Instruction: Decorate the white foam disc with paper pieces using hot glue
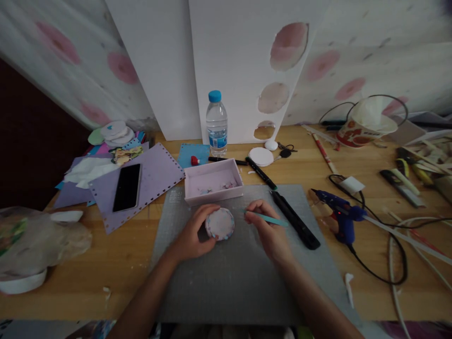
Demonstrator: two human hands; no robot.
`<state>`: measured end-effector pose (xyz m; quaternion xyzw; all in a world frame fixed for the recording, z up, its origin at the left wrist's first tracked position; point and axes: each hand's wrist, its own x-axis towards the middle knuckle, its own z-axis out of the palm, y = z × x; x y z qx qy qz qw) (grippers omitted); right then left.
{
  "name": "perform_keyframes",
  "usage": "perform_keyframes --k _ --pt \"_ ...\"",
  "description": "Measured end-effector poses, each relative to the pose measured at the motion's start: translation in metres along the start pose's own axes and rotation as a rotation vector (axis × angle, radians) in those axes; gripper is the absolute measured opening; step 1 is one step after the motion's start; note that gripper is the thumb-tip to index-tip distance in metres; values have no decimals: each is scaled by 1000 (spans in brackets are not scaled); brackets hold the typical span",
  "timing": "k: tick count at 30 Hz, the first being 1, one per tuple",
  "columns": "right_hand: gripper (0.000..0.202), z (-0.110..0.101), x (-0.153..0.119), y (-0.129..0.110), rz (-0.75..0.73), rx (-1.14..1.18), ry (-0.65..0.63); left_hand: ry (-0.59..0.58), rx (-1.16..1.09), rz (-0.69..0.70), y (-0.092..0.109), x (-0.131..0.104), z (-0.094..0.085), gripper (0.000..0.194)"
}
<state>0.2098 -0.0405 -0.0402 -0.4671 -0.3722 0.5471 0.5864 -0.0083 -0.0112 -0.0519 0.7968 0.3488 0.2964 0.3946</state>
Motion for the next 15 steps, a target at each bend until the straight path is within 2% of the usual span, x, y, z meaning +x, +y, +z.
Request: perform_keyframes --k 7,12,15 --pt "13 3 -3 -6 -72 -176 -130 18 -84 -34 -1 0 -2 71" --pt "12 3 -5 -4 -182 -217 -155 24 -130 -30 -2 0 -2 68" --pt "10 1 -5 -4 -267 -331 -172 17 -171 7 -3 1 -3 66"
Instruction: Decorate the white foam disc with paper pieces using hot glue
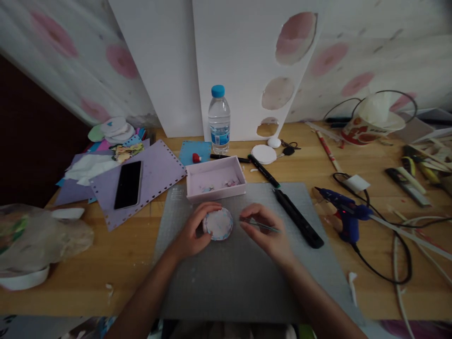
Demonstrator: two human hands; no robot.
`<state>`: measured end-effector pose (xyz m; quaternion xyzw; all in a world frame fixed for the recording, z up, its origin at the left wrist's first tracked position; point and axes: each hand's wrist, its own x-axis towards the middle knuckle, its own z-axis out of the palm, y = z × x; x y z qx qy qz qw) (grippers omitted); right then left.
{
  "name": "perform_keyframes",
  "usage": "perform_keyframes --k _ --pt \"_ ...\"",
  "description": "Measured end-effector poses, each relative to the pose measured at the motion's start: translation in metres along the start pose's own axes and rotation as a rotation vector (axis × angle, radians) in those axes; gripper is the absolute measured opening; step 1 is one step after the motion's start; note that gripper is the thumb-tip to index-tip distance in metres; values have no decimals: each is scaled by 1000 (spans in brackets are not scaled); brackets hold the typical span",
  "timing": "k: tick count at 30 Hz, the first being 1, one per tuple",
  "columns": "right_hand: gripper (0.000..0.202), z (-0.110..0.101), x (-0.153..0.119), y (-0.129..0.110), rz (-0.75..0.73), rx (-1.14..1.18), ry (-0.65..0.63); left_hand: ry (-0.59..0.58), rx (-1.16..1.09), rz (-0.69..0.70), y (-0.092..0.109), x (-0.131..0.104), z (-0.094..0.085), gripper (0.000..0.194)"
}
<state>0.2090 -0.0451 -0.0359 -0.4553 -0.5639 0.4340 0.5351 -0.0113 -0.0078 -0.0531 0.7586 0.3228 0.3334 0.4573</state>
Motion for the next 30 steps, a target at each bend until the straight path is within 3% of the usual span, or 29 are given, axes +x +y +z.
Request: perform_keyframes --k 12,16,30 --pt "14 -1 2 -9 -303 -247 40 -23 16 -10 3 0 1 74" --pt "10 1 1 -9 -308 -276 41 -27 51 3 6 0 1 77" --pt "16 3 -3 -6 -319 -289 -37 23 120 -35 0 0 4 63"
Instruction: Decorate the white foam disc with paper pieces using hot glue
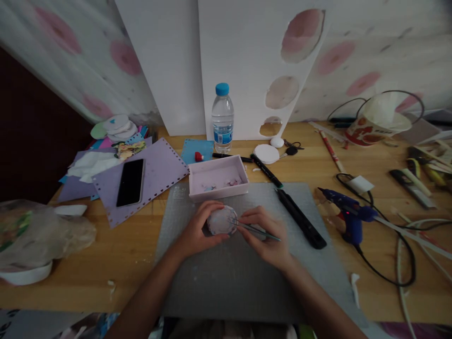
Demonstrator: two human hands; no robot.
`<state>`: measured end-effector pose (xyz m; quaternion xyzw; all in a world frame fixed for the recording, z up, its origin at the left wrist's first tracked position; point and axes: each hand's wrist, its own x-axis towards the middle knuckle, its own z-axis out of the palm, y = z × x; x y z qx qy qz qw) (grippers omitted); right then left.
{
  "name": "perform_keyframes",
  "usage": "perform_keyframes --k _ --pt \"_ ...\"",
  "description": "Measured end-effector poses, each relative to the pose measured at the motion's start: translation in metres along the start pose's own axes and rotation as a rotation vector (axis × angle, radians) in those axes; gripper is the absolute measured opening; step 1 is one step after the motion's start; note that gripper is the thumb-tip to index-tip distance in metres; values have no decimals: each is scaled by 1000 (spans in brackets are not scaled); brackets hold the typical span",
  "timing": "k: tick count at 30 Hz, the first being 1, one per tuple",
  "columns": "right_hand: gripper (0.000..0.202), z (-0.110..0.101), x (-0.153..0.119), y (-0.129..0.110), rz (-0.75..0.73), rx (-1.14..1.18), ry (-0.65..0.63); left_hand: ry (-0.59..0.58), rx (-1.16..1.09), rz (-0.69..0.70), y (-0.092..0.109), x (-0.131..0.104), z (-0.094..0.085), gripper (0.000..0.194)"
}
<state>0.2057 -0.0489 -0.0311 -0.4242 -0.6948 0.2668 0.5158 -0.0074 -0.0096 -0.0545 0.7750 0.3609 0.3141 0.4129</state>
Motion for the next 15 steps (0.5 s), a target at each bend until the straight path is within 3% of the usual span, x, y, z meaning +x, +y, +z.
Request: perform_keyframes --k 7,15 --pt "23 1 -2 3 -63 -38 -75 29 -2 4 -1 -1 1 59" --pt "34 0 -5 7 -156 -89 -141 -14 24 0 2 0 0 59"
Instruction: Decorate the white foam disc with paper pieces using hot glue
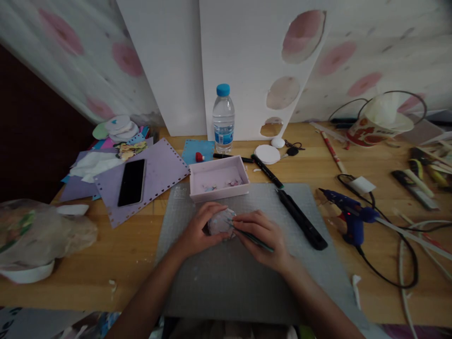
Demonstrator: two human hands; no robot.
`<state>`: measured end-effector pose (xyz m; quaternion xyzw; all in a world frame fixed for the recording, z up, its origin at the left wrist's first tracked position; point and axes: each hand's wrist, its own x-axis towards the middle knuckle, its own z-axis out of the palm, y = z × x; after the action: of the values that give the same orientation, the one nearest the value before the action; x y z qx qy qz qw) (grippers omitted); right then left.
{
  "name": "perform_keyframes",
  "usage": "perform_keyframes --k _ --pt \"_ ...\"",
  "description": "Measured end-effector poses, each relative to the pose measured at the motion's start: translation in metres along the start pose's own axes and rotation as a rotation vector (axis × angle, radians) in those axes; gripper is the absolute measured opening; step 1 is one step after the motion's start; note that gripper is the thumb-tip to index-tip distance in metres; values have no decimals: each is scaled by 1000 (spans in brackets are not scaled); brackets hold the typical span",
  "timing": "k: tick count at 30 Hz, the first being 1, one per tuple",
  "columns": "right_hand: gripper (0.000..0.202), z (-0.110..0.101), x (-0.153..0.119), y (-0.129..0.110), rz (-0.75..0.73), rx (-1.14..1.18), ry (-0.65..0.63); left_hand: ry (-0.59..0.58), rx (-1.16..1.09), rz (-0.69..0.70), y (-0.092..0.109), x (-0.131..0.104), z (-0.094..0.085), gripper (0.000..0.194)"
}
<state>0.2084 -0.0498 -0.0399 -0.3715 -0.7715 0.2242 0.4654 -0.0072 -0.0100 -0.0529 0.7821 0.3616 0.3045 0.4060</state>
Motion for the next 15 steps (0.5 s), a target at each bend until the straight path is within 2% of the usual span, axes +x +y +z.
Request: perform_keyframes --k 9,15 --pt "32 1 -3 2 -52 -56 -79 -38 4 1 1 0 -1 55" --pt "26 -2 -2 0 -35 -75 -83 -59 -4 -13 1 -1 -2 55"
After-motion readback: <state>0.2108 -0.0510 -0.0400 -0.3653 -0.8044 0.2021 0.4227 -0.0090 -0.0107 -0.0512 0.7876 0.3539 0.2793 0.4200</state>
